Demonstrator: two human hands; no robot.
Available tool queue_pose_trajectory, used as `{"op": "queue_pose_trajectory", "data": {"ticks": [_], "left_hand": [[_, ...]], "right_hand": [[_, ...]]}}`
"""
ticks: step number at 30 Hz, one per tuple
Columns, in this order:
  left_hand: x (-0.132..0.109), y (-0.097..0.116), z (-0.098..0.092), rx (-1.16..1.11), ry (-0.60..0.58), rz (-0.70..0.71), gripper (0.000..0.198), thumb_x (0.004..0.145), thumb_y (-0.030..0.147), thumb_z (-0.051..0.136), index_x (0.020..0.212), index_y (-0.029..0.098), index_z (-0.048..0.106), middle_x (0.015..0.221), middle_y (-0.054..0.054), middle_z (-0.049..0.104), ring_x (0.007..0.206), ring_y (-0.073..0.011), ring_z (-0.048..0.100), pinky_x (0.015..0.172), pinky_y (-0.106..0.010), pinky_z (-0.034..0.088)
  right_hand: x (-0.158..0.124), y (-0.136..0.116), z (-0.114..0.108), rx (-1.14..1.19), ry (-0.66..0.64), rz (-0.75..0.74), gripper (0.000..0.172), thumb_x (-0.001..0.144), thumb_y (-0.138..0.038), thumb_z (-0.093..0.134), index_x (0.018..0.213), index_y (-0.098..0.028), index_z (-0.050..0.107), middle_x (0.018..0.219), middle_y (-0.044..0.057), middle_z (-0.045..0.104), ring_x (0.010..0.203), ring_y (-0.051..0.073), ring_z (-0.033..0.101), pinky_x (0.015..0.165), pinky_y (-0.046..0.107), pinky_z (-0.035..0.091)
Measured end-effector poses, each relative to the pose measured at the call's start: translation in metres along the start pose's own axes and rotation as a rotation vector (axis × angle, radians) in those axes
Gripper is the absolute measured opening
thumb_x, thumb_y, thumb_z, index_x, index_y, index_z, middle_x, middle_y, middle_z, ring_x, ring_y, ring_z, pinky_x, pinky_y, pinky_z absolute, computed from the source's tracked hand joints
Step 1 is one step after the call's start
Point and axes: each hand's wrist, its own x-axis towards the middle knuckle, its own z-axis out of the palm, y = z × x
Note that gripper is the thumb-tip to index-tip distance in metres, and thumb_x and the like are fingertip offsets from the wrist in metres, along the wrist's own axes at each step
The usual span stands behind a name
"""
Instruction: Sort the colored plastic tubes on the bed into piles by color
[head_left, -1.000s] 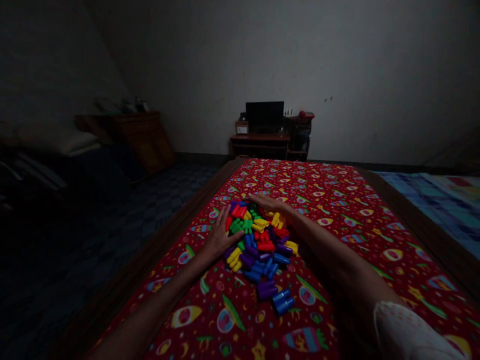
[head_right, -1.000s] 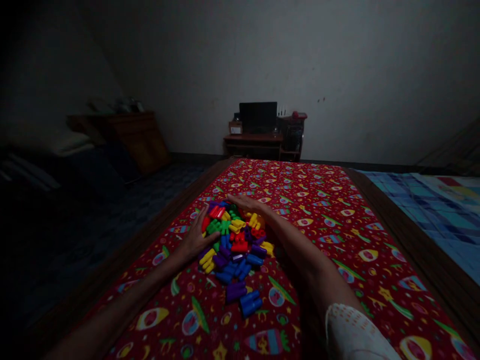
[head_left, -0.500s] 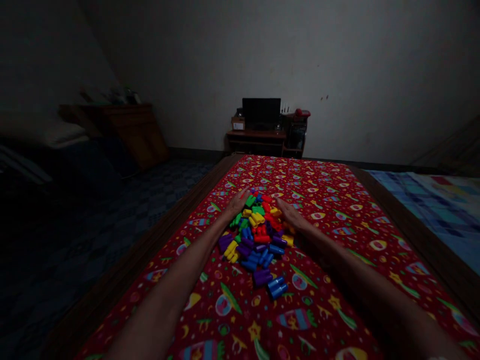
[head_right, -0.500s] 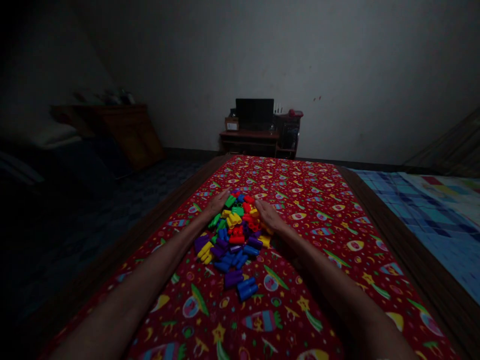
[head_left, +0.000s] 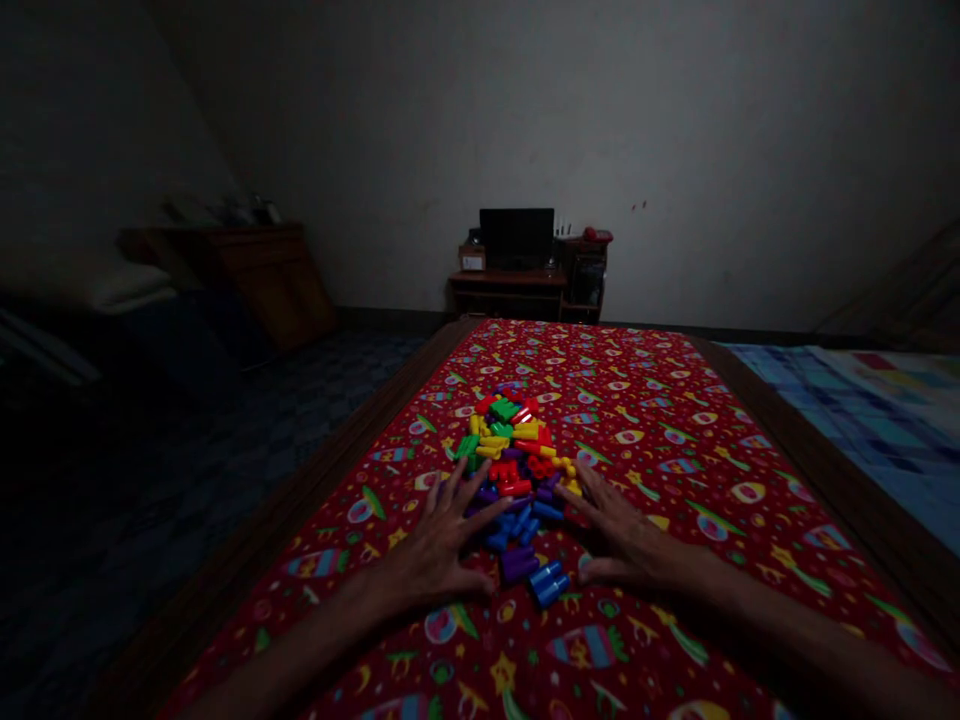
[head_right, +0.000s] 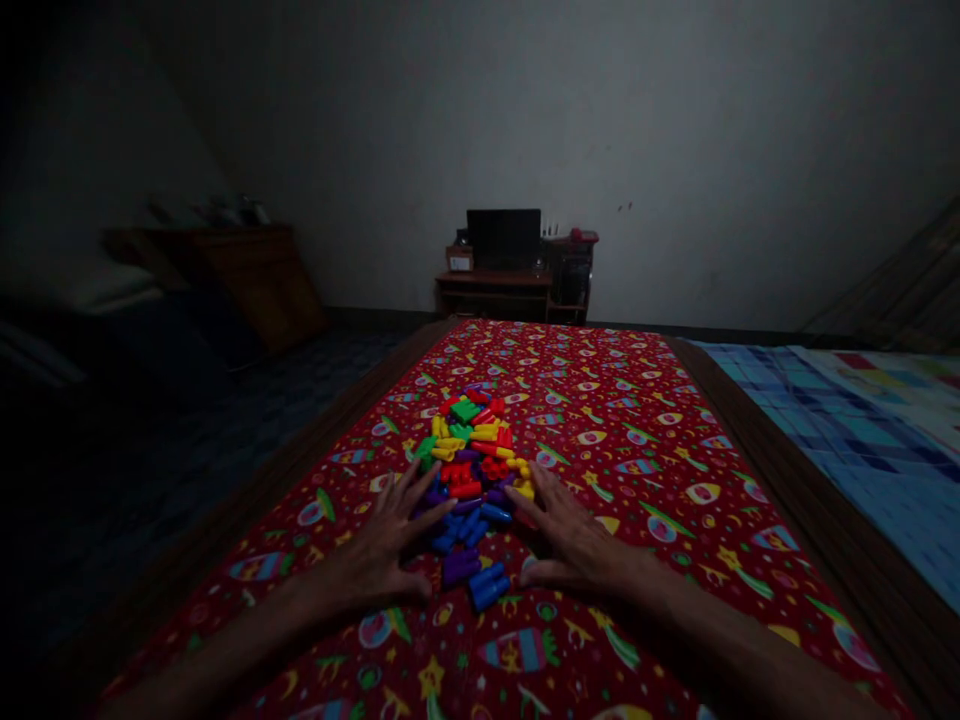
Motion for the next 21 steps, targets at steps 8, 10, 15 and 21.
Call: {"op": "queue_pose_trajectory", "data": {"ticks": [8,10,15,21], "left_hand": [[0.034,-0.006,0.012,0.062,0.075,-0.121,0.083,0.071,0.058,0.07,0.144,0.042,0.036,0.162,-0.006,0.011,0.143,-0.0472,0.006,0.103,-0.076,0.015],[0.042,-0.021,0.008,0.061,0.088,-0.156,0.078,0.074,0.055,0.069,0.144,0.041,0.038,0.161,-0.006,0.015,0.143,-0.0461,0.009,0.105,-0.074,0.016],[0.045,-0.043,-0.006,-0.002,0.061,-0.141,0.085,0.07,0.058,0.07,0.145,0.035,0.038,0.16,-0.009,0.017,0.143,-0.0461,0.009,0.107,-0.07,0.017],[0.02,-0.052,-0.011,-0.167,0.265,-0.222,0.07,0.09,0.065,0.032,0.145,0.023,0.039,0.156,-0.012,0.029,0.145,-0.03,0.022,0.116,-0.052,0.02]], "right_hand": [[0.078,-0.021,0.026,-0.091,0.177,-0.136,0.093,0.087,-0.047,0.059,0.155,-0.027,-0.001,0.159,0.016,-0.017,0.145,0.039,-0.01,0.112,0.061,0.023],[0.1,-0.017,0.025,-0.099,0.205,-0.157,0.094,0.086,-0.046,0.061,0.155,-0.026,0.001,0.159,0.017,-0.016,0.145,0.04,-0.01,0.112,0.063,0.02],[0.108,-0.02,0.008,-0.092,0.219,-0.128,0.087,0.086,-0.049,0.06,0.155,-0.024,0.012,0.161,0.016,-0.005,0.146,0.038,0.0,0.113,0.061,0.021],[0.044,-0.075,0.007,-0.166,0.092,-0.343,0.07,0.09,-0.053,0.05,0.151,-0.028,0.027,0.161,0.015,0.01,0.148,0.031,0.007,0.115,0.056,0.019]]}}
